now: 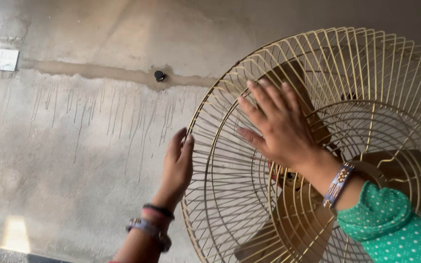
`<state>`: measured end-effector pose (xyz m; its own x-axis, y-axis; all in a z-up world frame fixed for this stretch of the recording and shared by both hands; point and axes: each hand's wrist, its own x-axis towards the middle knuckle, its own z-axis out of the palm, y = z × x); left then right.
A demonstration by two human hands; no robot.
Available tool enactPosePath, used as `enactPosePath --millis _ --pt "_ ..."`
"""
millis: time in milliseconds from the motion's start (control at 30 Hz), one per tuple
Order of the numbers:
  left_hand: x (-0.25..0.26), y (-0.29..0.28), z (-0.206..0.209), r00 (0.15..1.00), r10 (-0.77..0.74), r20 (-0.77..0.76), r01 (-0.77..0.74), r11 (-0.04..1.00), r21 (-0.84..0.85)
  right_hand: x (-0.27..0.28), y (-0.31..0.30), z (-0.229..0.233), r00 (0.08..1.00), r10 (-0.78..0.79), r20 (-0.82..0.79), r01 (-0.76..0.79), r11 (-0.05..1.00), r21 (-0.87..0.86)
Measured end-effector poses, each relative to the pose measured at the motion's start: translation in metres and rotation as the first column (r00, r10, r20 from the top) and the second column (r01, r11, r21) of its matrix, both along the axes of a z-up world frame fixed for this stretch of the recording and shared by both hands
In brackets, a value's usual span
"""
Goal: The person assembles a standing fan by attaching the front wire cage to the fan head. They align the cage, press it into place, and secure it by fastening a wire tie at the back of the fan.
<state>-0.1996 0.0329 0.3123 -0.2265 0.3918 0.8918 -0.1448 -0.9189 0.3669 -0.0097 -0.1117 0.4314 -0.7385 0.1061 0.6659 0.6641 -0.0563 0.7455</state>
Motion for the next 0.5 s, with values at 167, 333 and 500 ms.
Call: enactPosePath --millis 167,333,500 --pt "0.009 0.017 0.089 0.995 0.036 -0.088 -0.027 0.995 0.095 0.026 -0.009 0.050 0.987 -0.103 -0.127 0.103 0.995 -0.007" --pt "0.001 0.010 0.135 0.948 -0.208 -0.239 0.190 0.977 -0.093 0.014 -0.012 0.074 0.983 -0.178 -0.052 0.180 0.983 0.027" --pt "0.001 0.031 0.110 0.914 -0.386 -0.127 0.339 0.896 -0.287 0.018 -0.015 0.071 0.984 -0.147 -0.096 0.135 0.983 -0.120"
